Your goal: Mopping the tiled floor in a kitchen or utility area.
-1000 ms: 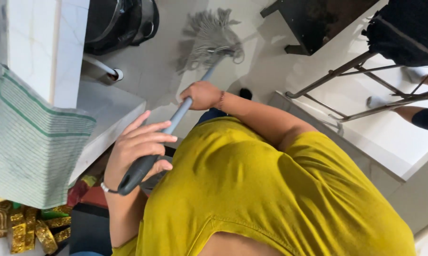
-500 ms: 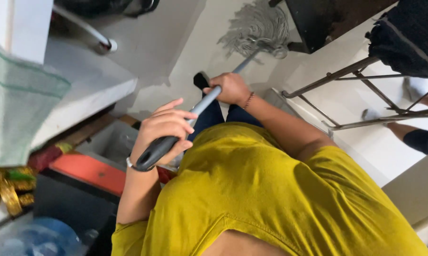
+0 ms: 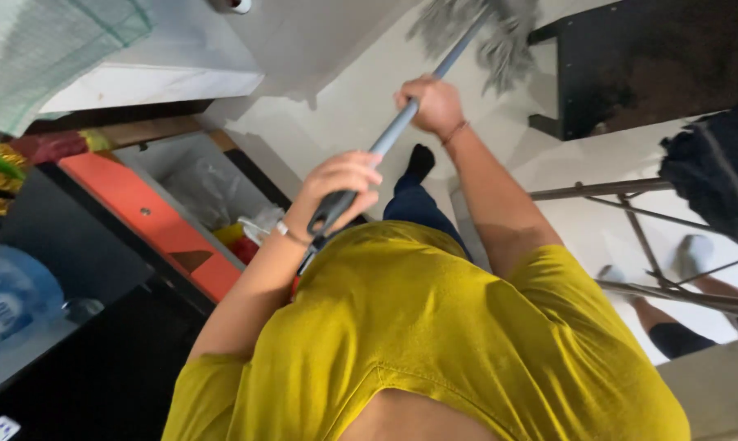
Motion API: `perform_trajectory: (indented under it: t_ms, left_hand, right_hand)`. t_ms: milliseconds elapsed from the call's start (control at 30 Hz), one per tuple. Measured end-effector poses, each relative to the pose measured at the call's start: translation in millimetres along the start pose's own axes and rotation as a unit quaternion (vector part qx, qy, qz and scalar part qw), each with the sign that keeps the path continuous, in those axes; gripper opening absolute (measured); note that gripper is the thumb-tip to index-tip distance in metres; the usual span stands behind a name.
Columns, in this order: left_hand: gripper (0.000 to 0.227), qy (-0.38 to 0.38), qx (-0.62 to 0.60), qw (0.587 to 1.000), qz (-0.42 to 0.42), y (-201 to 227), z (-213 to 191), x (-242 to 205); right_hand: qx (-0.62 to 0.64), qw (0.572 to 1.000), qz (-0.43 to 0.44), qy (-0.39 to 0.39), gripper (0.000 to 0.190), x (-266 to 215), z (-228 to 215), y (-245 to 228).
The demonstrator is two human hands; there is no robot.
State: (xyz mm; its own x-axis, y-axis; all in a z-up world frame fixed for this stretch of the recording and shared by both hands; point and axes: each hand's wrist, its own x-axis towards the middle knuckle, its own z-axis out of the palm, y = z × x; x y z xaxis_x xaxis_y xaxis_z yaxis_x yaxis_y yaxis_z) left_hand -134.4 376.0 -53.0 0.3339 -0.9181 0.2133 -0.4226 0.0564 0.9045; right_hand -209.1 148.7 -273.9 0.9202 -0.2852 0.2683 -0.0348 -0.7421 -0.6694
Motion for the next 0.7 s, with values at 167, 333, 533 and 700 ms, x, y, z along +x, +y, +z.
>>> perform_trajectory:
  t_ms: [167,333,533,700]
  left_hand:
    - [0.021,0.034,0.008,0.998,-0.055,-28.3,-9.8,-29.4]
    - [0.021,0.05,0.039,0.992,-0.113,3.5,-21.9,-131.3]
    - [0.021,0.117,0.13,0.965,-0.194,91.2,-43.2,-303.6]
    - [0.032,0.118,0.188,0.955,-0.199,193.8,-67.5,-385.3]
  right_hand:
    - [-0.015,0.998,0.065,-0.004,0.017,10.1,39.3,9.5]
    - [0.005,0.998,0.013,-0.064,0.016,-29.8,112.0,-36.5]
    - [0.071,0.97,-0.062,-0.223,0.018,-104.8,192.5,-195.4]
    - [0.112,0.902,-0.154,-0.388,0.026,-163.5,221.0,-334.4]
